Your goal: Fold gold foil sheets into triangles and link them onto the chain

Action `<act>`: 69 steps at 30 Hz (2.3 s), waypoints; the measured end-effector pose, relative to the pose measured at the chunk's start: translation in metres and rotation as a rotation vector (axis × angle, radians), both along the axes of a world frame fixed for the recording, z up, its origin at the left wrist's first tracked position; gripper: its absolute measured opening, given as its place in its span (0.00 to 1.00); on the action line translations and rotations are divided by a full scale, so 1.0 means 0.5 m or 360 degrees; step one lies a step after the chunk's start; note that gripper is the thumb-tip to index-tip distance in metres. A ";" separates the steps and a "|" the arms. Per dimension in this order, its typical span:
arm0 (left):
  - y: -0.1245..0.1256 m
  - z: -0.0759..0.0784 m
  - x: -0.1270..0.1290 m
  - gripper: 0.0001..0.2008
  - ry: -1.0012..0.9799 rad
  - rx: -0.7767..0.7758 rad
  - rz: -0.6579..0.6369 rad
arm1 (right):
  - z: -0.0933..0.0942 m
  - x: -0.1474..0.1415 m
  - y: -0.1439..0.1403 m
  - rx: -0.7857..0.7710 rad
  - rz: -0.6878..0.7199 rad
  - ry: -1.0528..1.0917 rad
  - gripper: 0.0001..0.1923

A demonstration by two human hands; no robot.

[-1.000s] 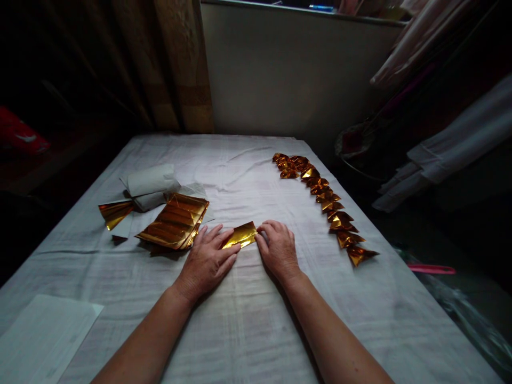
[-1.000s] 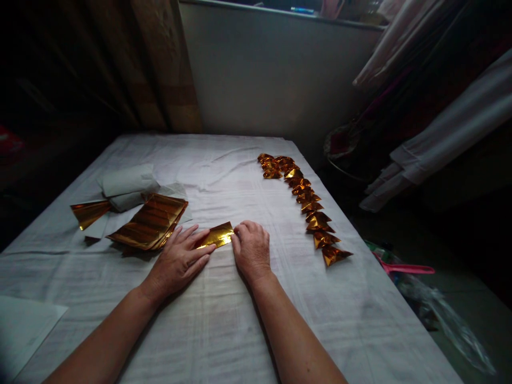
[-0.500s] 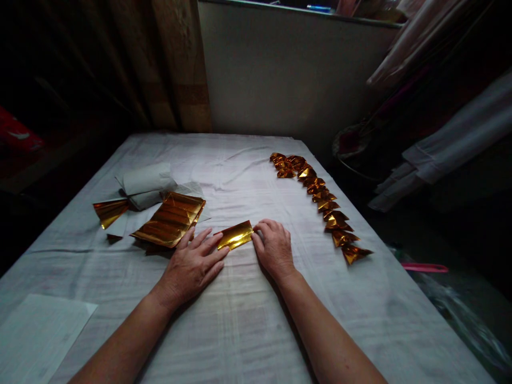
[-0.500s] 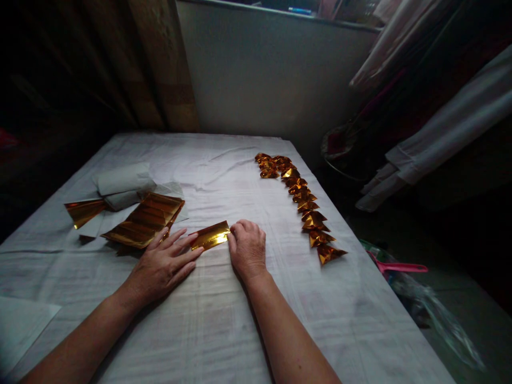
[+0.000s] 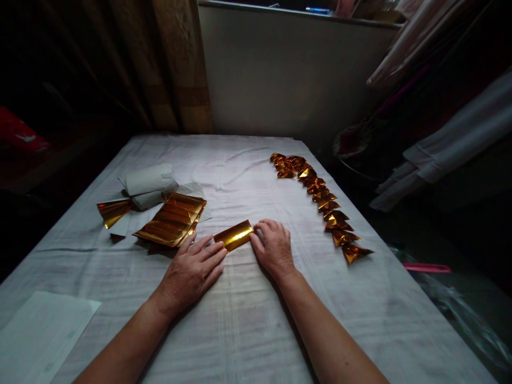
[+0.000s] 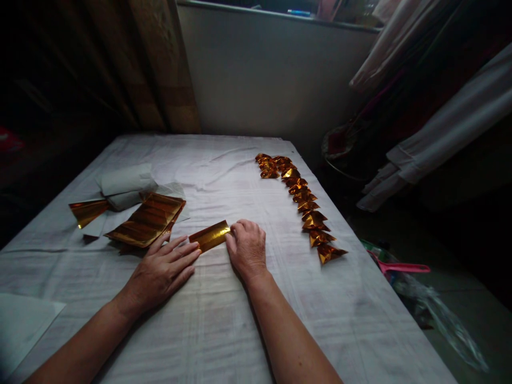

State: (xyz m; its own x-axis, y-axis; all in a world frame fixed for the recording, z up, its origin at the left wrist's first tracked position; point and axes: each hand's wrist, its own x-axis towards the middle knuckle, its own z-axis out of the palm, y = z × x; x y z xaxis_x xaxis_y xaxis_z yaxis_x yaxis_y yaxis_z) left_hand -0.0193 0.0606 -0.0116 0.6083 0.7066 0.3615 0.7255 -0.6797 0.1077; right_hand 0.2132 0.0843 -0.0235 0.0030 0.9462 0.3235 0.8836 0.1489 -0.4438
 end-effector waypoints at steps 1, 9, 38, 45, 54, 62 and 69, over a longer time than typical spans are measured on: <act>0.000 0.001 0.003 0.16 0.0005 -0.0015 0.0001 | -0.001 -0.003 -0.002 0.0023 0.0004 -0.0008 0.12; 0.002 0.004 0.020 0.16 -0.0032 -0.0056 -0.0044 | -0.011 -0.022 -0.008 0.0056 0.0002 -0.0062 0.31; 0.005 -0.011 0.006 0.17 -0.0048 -0.0089 -0.0056 | -0.003 0.032 0.016 0.0006 0.0100 0.0559 0.13; 0.011 -0.027 -0.002 0.21 -0.0192 0.0042 0.0108 | 0.006 0.046 0.022 -0.0154 0.0218 0.1089 0.10; 0.012 -0.026 -0.004 0.36 -0.0441 0.0121 0.0136 | 0.063 0.041 0.022 -0.0230 0.0198 0.1712 0.15; 0.008 -0.020 -0.009 0.34 -0.0544 -0.0010 0.0118 | 0.066 0.039 0.020 -0.0360 0.0184 0.1822 0.18; 0.013 -0.038 0.022 0.36 -0.1362 -0.0859 0.0265 | 0.048 0.011 0.015 -0.0383 0.0188 0.1903 0.18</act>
